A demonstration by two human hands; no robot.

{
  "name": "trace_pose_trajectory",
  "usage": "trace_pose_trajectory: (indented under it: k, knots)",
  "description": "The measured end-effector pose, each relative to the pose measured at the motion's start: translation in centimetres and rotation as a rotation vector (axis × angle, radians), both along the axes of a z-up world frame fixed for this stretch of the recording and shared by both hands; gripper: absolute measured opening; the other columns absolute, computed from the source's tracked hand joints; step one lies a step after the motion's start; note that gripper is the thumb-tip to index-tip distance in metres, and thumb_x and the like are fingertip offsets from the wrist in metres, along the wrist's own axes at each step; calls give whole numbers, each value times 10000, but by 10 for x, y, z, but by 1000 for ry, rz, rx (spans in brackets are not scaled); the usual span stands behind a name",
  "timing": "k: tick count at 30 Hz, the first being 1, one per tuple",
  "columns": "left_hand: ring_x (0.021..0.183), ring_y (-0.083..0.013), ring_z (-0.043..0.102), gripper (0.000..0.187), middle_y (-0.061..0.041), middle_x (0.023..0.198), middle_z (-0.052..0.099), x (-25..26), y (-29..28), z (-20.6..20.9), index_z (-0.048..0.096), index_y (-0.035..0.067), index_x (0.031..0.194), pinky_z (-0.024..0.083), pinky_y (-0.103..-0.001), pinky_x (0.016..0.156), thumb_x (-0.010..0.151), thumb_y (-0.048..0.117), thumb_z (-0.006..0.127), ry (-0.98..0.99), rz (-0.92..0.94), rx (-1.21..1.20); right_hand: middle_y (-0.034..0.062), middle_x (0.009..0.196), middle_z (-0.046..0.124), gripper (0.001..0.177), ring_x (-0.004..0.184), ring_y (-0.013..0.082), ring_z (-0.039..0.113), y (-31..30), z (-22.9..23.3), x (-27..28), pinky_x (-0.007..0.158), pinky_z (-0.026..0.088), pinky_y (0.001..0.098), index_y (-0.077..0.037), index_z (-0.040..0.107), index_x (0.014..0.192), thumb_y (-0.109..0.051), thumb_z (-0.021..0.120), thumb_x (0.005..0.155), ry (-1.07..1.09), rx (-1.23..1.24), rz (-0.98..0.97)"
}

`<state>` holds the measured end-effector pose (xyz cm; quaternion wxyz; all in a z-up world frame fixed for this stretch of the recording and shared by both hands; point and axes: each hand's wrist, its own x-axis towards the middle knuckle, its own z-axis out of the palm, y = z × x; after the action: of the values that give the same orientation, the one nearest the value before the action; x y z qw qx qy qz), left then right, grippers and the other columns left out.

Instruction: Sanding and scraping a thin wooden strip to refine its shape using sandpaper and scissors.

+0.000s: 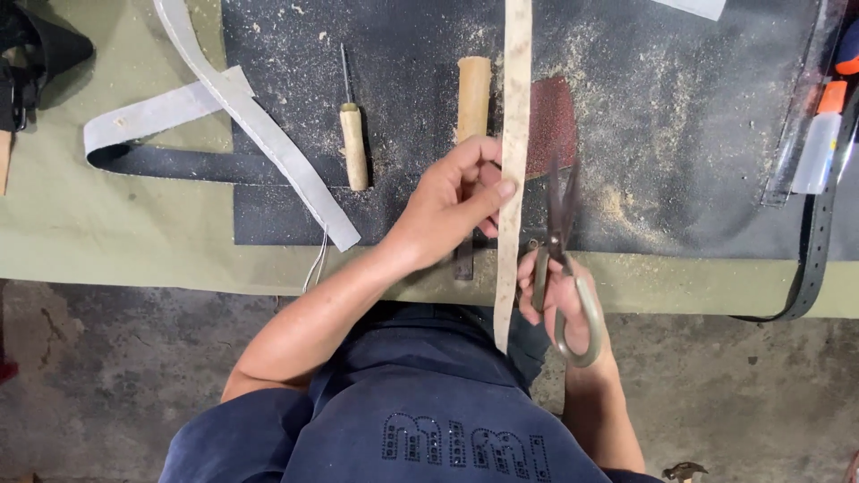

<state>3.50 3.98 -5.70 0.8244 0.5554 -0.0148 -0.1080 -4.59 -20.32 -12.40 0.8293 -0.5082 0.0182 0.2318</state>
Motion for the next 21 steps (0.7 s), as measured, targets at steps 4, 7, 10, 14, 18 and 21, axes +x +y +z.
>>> trace_pose_trajectory:
  k: [4, 7, 10, 14, 18, 21]
  knots:
    - [754, -135, 704, 130, -132, 859, 645, -8, -5, 12, 588, -5, 1096, 678, -306, 612, 1012, 89, 619, 14, 50, -56, 153, 948, 554, 669, 723, 169, 576, 25, 94, -10, 466, 538, 292, 49, 562, 1206, -567, 573, 946, -134, -408, 41]
    - [750, -125, 705, 104, -111, 827, 624, -8, -10, 17, 588, -10, 1055, 676, -292, 605, 1009, 77, 623, -19, 93, -87, 126, 794, 577, 662, 635, 162, 600, 31, 96, 2, 434, 482, 277, 9, 588, 1093, -629, 553, 922, -150, -477, 86]
    - [724, -139, 693, 103, -121, 810, 603, -11, -15, 23, 580, -23, 1058, 673, -301, 590, 1009, 63, 611, -48, 133, -59, 86, 563, 612, 682, 502, 151, 637, 38, 96, 13, 385, 399, 254, -51, 627, 922, -724, 524, 885, -174, -572, 166]
    - [718, -119, 671, 100, -114, 800, 586, -16, -20, 19, 570, -7, 1048, 665, -292, 583, 1009, 75, 613, -52, 145, -42, 46, 571, 550, 614, 535, 113, 569, 44, 96, 9, 443, 401, 258, -65, 605, 861, -674, 553, 920, -158, -597, 77]
    - [693, -157, 697, 96, -114, 793, 583, -20, -17, 17, 567, -12, 1030, 663, -303, 566, 1000, 61, 621, -46, 144, -62, 36, 578, 527, 541, 579, 116, 546, 43, 87, 9, 477, 357, 270, -91, 587, 772, -606, 609, 936, -230, -656, 35]
    - [682, -157, 701, 96, -108, 782, 580, -20, -15, 16, 570, -12, 1021, 663, -304, 565, 991, 52, 635, -34, 138, -92, 14, 590, 502, 515, 642, 94, 508, 47, 88, 10, 505, 334, 263, -98, 572, 741, -568, 668, 927, -257, -668, 12]
